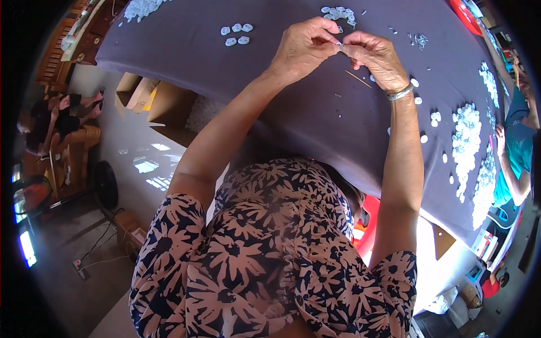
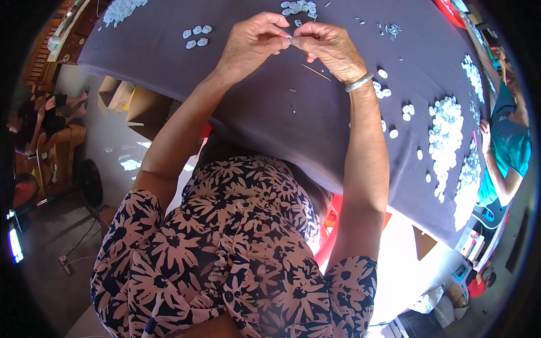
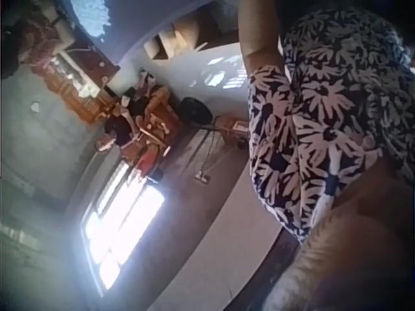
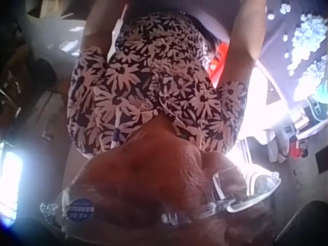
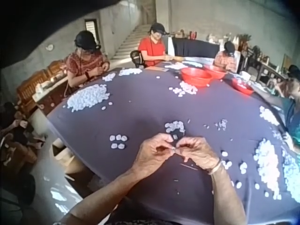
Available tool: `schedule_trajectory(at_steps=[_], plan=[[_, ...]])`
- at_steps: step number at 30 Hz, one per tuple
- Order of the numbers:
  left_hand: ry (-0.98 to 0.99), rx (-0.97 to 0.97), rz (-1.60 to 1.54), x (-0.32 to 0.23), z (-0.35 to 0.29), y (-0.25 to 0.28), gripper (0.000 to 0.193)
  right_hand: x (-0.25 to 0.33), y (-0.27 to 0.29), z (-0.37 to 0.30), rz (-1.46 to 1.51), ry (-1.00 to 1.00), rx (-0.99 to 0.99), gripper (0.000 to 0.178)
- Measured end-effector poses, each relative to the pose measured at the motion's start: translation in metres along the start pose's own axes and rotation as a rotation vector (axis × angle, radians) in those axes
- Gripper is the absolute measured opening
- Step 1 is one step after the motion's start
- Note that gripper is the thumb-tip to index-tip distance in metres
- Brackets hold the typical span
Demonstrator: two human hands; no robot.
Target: The person assembles small plastic components by inserting metal pins into the plastic pieces by hand, fitting the parts together, and placing the assembled pieces on the table.
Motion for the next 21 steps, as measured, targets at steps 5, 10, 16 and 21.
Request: schedule_trajectory(at_steps=[5,10,16,21], plan=[[-0.038,-0.017,-0.012,0.003,0.003,0.001,0.025,0.001,0.0,0.001,0.066,0.023,0.025,0.018],[0.026,-0.034,-0.118,-0.001,0.001,0.002,0.023,0.001,0.002,-0.002,0.163,-0.028,0.032,0.019],[0.063,-0.031,-0.218,-0.005,0.0,0.003,0.03,0.007,0.0,-0.005,0.149,-0.003,0.083,0.016],[0.062,-0.008,-0.311,-0.007,0.0,0.0,0.032,0.008,0.006,-0.002,0.12,0.019,0.054,0.013]])
Point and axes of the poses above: each hand's wrist, its own z-axis towards the middle knuckle, its own y-axis out of the back of the hand, x = y × z, the point moved 3 cm from there along z, towards the middle knuckle, and after that the axes turned 8 degrees about -x, right-handed, at the moved point
